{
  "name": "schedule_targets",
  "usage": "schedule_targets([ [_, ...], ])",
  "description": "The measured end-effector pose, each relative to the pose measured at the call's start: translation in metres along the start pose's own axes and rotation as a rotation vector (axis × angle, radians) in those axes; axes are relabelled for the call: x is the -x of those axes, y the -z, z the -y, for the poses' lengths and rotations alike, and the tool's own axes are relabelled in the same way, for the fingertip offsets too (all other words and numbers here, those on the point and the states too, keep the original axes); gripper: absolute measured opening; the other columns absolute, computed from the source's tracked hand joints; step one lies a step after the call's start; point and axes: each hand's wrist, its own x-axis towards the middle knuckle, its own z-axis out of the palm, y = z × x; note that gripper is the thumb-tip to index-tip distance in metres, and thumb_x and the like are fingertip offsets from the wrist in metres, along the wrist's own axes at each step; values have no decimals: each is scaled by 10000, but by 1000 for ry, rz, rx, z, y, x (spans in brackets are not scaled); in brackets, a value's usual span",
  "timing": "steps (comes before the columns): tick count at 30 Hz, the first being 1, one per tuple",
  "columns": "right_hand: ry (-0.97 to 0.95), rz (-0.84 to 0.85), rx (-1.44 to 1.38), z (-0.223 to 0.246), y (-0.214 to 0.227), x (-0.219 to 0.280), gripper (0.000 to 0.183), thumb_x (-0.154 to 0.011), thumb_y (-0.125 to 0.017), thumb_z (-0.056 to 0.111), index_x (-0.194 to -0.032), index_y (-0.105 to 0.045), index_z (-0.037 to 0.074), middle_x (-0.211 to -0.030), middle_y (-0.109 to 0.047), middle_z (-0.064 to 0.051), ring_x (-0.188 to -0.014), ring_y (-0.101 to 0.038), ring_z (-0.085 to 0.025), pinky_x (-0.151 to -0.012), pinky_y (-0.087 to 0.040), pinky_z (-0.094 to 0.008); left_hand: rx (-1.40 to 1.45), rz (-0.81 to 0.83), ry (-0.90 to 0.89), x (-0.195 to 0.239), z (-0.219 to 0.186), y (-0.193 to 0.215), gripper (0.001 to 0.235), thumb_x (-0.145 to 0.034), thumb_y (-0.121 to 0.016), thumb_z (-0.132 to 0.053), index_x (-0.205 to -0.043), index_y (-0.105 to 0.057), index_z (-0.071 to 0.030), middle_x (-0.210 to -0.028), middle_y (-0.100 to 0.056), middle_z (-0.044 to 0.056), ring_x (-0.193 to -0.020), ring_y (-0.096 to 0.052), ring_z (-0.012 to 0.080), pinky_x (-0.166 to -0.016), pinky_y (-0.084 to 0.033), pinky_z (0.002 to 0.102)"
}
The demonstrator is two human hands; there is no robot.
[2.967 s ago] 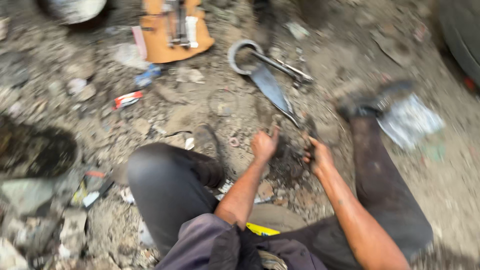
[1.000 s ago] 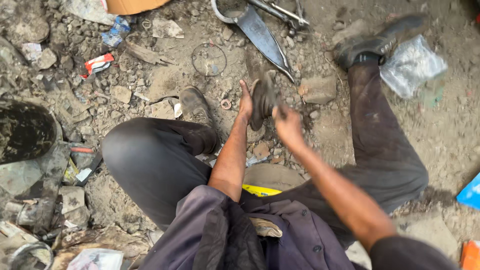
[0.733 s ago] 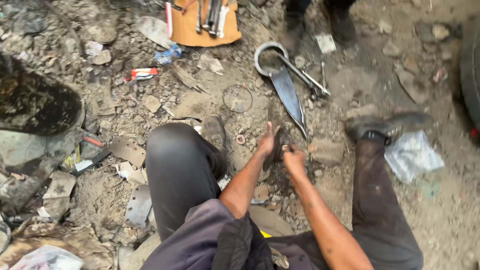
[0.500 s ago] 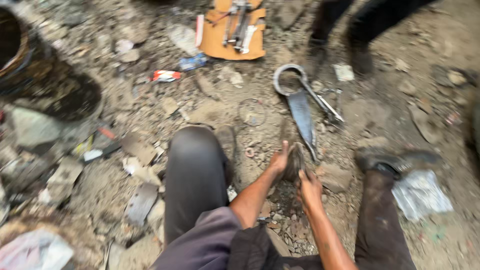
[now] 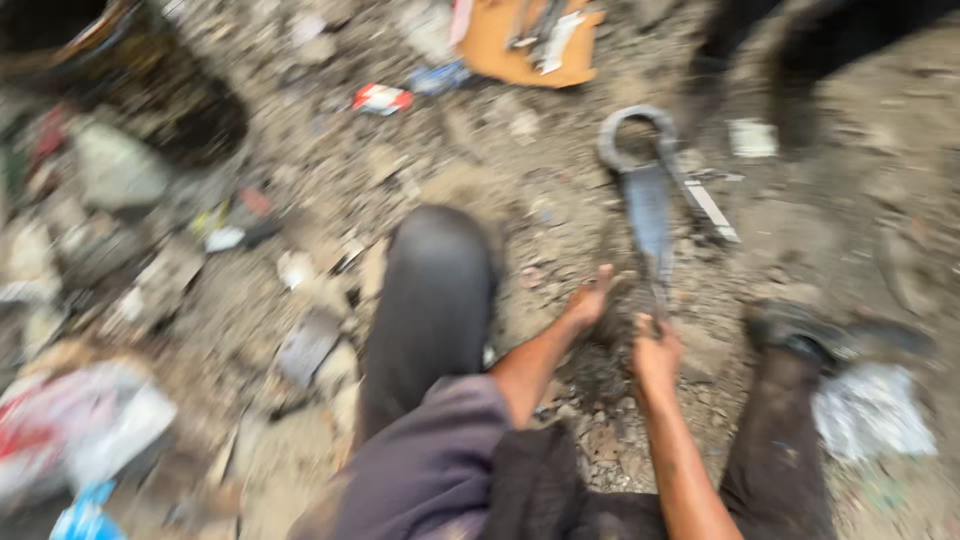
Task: The person sits on the ground and uses a wire brush to scrub a small metal part. They repeatedly rotate the part to clean different sides while surrounded by tools and debris.
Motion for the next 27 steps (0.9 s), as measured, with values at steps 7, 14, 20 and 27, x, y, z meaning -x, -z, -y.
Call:
schedule_targets([
  [7,-303,-29,-39,-41,-20,48,451,-1026,-642,329,-1435,-579,150,-725,-552,-56,-506,-468,-164,-421,-372,-329,-6,25,29,2,-3,-8,1164,-849,-182,-905,-1405,-557,46,-1453,-507,333,-1386,-480,458,-1137,-390,515],
  [14,-478,77,-255,-8,-3,-10,497,-1045,-600,325,-1491,-574,107,-700,-485,7,-478,-339,-105,-395,-263,-289,-94,-30,33,10,-14,-3,1081,-899,-253,-852,-1269,-672,74,-1313,-635,329,-1250,-625,435,-1054,-473,492],
  [20,-302,65,-233,5,20,29,582,-1017,-577,236,-1588,-470,266,-654,-461,15,-450,-319,-84,-385,-229,-275,-69,-10,26,1,-5,-2,1063,-918,-310,-854,-1304,-641,79,-1355,-606,318,-1280,-594,418,-1086,-453,493],
  [27,-306,64,-301,8,12,49,608,-1015,-656,135,-1578,-435,69,-739,-548,-4,-475,-392,-91,-397,-286,-275,-33,3,70,4,-10,-1,1080,-916,-294,-844,-1264,-601,131,-1332,-610,322,-1248,-608,433,-1039,-458,533],
])
